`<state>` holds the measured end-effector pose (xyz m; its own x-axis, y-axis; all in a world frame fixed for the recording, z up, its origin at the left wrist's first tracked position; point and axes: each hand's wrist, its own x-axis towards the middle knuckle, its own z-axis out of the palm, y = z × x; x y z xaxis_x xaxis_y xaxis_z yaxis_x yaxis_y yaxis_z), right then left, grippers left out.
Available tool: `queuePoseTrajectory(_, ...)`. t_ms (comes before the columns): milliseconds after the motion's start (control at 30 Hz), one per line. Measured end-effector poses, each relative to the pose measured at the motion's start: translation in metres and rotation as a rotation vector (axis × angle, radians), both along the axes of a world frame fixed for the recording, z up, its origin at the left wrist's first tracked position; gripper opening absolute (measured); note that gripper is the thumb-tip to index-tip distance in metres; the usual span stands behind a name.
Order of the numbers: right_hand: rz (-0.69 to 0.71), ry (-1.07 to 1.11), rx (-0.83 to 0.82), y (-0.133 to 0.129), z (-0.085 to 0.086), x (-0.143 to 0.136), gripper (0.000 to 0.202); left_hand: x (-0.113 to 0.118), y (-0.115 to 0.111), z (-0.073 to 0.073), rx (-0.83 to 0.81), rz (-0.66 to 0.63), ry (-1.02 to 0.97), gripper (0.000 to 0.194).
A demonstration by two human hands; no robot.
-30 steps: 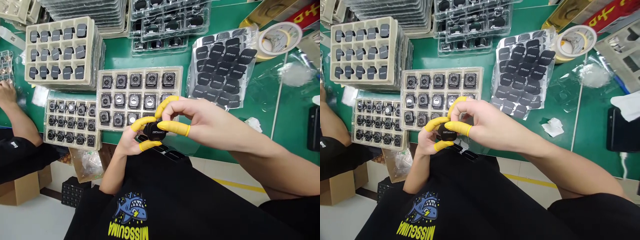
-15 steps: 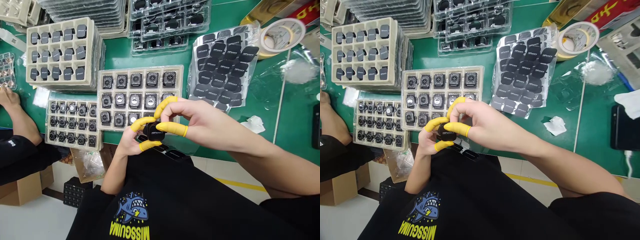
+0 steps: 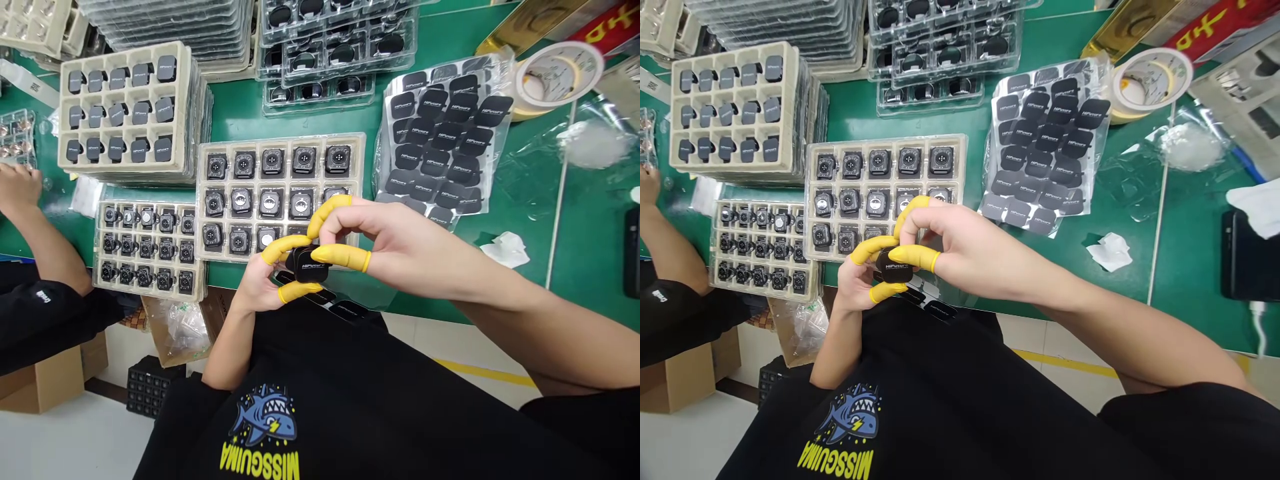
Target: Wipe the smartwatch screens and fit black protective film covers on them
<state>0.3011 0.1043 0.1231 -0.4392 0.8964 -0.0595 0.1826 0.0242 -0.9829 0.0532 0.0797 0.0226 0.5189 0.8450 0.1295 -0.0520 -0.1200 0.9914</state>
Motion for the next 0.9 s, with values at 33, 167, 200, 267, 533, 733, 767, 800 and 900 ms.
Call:
queuePoseTrajectory(33,-0.002,0.004,0.001,0.000,0.000,0.000,0.017,0.000,0.000,0.001,0.015,0.000,-0.002,0.072)
queuePoseTrajectory(167,-0.006,0.013,0.000,-0.001,-0.001,-0.001,0.018,0.002,0.002,0.003,0.064,0.007,0.019,0.071)
queuePoseTrajectory(200,-0.009,0.012,0.002,-0.002,-0.001,-0.001,0.018,0.002,0.002,0.003,0.061,0.008,0.024,0.071)
queuePoseTrajectory(267,-0.012,0.007,0.006,-0.003,-0.001,-0.001,0.018,0.002,0.001,0.002,0.039,0.004,0.025,0.072)
queuePoseTrajectory(533,-0.011,-0.031,0.033,-0.006,0.000,-0.001,0.019,0.001,-0.001,-0.001,0.036,-0.001,-0.053,0.070)
queuePoseTrajectory(733,-0.002,-0.104,0.075,-0.008,-0.001,-0.001,0.022,0.002,0.002,0.006,0.107,0.023,0.027,0.069)
queuePoseTrajectory(767,0.000,-0.128,0.093,-0.009,-0.002,-0.001,0.021,0.002,0.002,0.008,0.108,0.031,0.038,0.069)
queuePoseTrajectory(800,-0.003,-0.156,0.120,-0.010,-0.003,-0.002,0.020,0.002,0.002,0.009,0.104,0.041,0.046,0.068)
queuePoseTrajectory(900,-0.073,-0.254,0.227,-0.012,-0.007,-0.002,0.010,0.002,0.002,0.012,0.075,0.071,0.076,0.066)
